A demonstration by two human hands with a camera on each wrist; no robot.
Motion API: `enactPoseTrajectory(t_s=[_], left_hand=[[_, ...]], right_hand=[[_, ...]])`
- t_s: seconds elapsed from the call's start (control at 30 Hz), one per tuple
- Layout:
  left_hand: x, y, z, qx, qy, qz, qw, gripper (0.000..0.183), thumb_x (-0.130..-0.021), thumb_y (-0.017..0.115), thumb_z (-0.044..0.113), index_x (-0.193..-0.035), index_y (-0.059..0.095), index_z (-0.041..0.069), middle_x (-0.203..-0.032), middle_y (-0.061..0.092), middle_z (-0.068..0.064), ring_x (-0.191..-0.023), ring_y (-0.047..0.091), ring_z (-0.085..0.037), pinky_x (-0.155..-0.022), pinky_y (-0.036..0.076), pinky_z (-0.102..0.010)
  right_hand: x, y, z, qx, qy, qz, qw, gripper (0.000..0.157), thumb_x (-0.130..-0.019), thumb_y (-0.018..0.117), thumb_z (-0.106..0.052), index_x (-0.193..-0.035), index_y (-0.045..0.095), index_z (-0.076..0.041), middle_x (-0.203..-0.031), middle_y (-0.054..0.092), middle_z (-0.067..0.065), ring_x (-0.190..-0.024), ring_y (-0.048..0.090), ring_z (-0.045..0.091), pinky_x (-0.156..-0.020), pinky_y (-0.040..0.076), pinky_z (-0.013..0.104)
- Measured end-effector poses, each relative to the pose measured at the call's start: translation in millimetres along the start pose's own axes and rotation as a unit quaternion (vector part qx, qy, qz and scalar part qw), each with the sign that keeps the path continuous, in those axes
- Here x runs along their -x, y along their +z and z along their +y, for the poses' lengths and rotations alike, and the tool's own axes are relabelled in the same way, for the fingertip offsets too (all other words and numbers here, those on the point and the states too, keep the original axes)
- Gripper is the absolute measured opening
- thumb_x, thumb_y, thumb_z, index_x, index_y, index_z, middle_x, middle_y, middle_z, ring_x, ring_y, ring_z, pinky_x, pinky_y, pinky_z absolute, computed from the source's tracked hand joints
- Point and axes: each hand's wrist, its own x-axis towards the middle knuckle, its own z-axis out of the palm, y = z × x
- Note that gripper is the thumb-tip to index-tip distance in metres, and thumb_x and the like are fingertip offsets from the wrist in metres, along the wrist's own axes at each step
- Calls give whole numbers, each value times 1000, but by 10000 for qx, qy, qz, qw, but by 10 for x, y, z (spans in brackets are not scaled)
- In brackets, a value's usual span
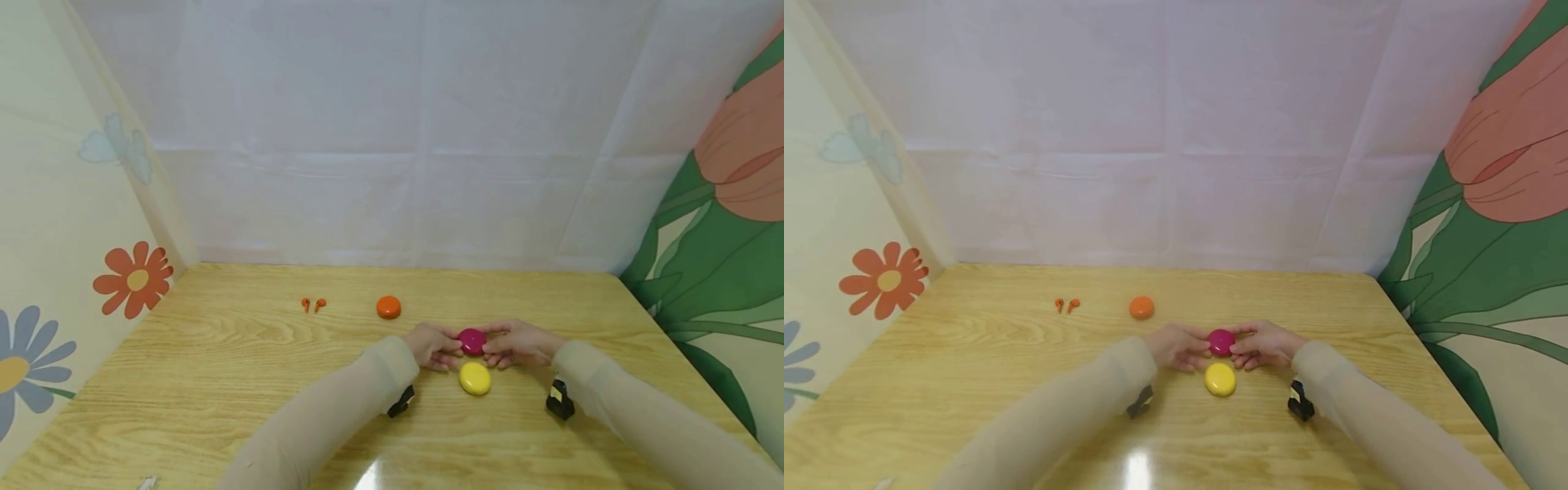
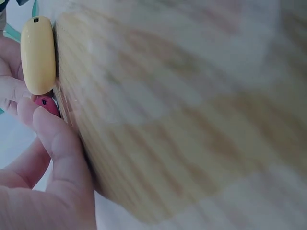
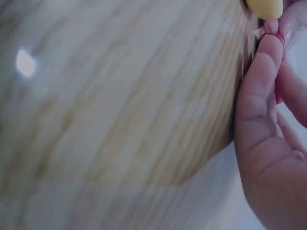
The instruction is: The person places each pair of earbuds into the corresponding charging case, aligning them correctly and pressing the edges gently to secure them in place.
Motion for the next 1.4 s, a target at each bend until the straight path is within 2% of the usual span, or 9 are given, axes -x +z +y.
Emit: enactPoseTrajectory(t_s=[0.23,0.47,0.63,0.8,1.07,1.23,1.4], left_hand=[[11,-11,0,13,-34,15,10000,27,-92,66,6,-119,64,6,-95,73,-12,-56,61,-12,-53,49,-25],[-5,-79,-37,15,-81,-31,10000,31,-92,66,6,-123,61,4,-92,73,-11,-59,63,-14,-58,52,-26],[42,-93,-27,-77,-66,-132,9999,32,-93,65,8,-125,62,5,-94,73,-10,-61,65,-14,-56,52,-25],[49,-60,-18,-106,-49,-176,9998,28,-93,66,9,-121,65,6,-95,73,-10,-73,71,-21,-61,55,-29],[19,-46,-34,-123,-27,-148,9998,28,-93,65,9,-121,64,5,-94,73,-10,-75,72,-24,-59,54,-29],[42,-119,-29,-134,-20,-138,9998,31,-95,63,8,-126,61,5,-94,73,-10,-80,72,-26,-60,55,-29],[126,-289,-15,-119,95,-144,9998,33,-96,61,10,-129,58,2,-98,71,-11,-80,72,-26,-64,57,-30]], right_hand=[[-1,12,-7,47,12,-26,10000,61,-96,57,-2,-146,25,13,-80,67,5,-70,64,11,-66,55,26],[29,-21,23,-16,11,76,10000,65,-98,53,-1,-148,15,13,-82,66,5,-73,63,12,-70,55,26],[38,-22,22,5,-5,210,9998,60,-97,55,-2,-147,23,12,-83,66,5,-74,63,12,-69,55,27],[28,0,12,27,-80,174,9998,54,-97,54,-2,-144,31,11,-80,65,5,-69,62,11,-64,54,25],[39,10,9,-17,-103,235,9997,54,-98,52,-1,-144,26,13,-75,65,4,-63,60,8,-61,53,23],[70,12,-8,-124,-68,283,9995,56,-98,51,1,-146,23,13,-76,65,3,-63,60,8,-63,54,24],[113,16,-47,-135,-109,300,9994,58,-98,51,1,-146,22,14,-80,66,5,-65,61,9,-64,54,25]])
